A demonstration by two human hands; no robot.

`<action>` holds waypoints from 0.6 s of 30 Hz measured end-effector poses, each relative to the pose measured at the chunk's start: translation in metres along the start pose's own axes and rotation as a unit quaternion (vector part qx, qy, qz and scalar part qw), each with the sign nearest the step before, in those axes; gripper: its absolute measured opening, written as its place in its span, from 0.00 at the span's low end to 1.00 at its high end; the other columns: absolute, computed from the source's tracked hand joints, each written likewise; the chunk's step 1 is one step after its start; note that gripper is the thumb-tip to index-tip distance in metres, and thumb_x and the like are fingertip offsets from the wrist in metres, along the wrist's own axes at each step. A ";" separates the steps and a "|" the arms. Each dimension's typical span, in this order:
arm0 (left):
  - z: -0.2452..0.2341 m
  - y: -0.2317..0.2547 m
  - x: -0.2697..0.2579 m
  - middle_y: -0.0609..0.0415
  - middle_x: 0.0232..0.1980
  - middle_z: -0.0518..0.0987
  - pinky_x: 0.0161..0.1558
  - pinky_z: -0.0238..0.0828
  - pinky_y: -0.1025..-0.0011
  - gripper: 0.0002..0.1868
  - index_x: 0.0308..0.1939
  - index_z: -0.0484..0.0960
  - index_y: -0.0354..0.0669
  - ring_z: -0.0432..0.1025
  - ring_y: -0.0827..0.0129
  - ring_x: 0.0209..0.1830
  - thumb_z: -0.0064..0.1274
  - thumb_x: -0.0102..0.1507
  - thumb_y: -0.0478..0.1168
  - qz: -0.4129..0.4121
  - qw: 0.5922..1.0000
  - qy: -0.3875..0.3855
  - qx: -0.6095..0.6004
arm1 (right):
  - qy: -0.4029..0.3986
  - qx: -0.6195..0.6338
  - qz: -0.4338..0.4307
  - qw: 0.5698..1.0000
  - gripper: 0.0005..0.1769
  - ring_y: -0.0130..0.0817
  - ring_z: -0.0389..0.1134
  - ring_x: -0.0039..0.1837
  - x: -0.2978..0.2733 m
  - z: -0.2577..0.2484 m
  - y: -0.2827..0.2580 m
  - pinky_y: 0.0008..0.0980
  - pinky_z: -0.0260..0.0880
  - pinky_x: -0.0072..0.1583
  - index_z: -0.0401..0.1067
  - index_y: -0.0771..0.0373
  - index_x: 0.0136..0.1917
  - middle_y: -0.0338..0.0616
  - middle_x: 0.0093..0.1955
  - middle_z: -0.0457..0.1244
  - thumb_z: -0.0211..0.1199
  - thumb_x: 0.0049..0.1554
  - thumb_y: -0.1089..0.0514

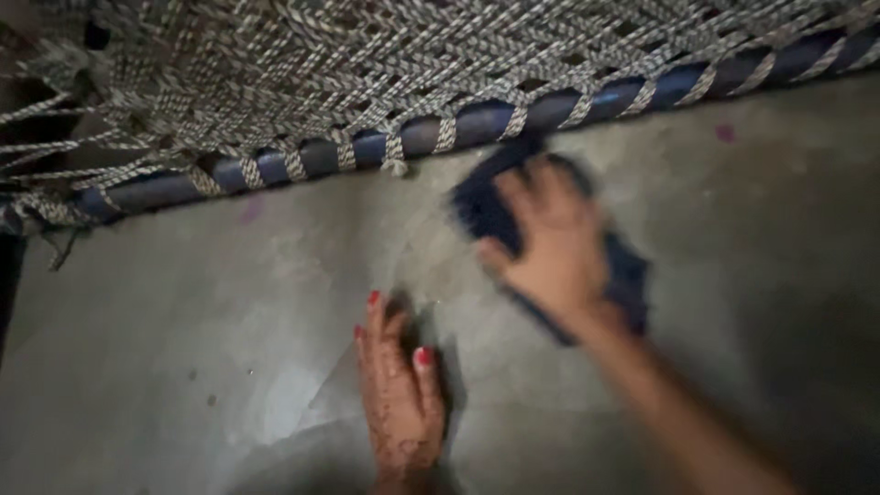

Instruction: The person wipes a concrete floor with a dark cloth, rinses and wrings the cloth in a bucket of water, and continues wiping different sections of the floor.

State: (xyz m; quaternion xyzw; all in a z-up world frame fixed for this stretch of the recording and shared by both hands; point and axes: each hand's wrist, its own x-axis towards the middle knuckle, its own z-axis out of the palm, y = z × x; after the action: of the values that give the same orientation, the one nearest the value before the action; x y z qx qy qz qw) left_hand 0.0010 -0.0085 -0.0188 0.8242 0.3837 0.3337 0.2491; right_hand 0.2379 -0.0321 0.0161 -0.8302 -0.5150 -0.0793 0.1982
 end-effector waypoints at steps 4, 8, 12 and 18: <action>-0.002 -0.010 -0.005 0.34 0.82 0.58 0.82 0.39 0.48 0.23 0.68 0.66 0.32 0.55 0.46 0.82 0.38 0.74 0.43 -0.045 0.979 0.128 -0.153 | -0.074 0.068 -0.090 0.991 0.45 0.55 0.47 0.80 -0.037 0.006 -0.074 0.69 0.45 0.71 0.60 0.50 0.77 0.54 0.81 0.46 0.65 0.51 0.35; -0.003 -0.015 0.000 0.35 0.82 0.57 0.79 0.49 0.53 0.24 0.69 0.65 0.31 0.55 0.49 0.82 0.39 0.75 0.46 -0.055 0.966 0.167 -0.190 | -0.137 0.129 -0.111 0.976 0.40 0.53 0.47 0.81 -0.125 -0.023 -0.069 0.68 0.42 0.73 0.65 0.48 0.74 0.51 0.83 0.46 0.66 0.51 0.38; 0.000 0.020 -0.002 0.38 0.80 0.60 0.81 0.39 0.51 0.31 0.76 0.54 0.28 0.64 0.60 0.71 0.37 0.74 0.45 0.037 0.991 0.010 -0.126 | -0.191 0.145 -0.095 0.966 0.35 0.54 0.48 0.81 -0.201 -0.068 -0.027 0.69 0.39 0.70 0.69 0.47 0.71 0.52 0.82 0.49 0.67 0.54 0.36; 0.071 0.096 0.000 0.39 0.79 0.59 0.78 0.39 0.51 0.32 0.74 0.61 0.34 0.50 0.49 0.81 0.44 0.68 0.45 0.177 0.969 -0.167 0.047 | -0.032 0.012 -0.002 0.999 0.34 0.50 0.54 0.78 -0.224 -0.111 0.079 0.66 0.38 0.75 0.71 0.52 0.67 0.50 0.76 0.57 0.66 0.51 0.38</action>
State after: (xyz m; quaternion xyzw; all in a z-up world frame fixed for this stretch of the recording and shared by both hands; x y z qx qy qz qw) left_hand 0.0980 -0.0753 -0.0016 0.9339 0.1998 0.2114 0.2077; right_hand 0.2134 -0.2933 0.0218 -0.8287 -0.5239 -0.0465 0.1915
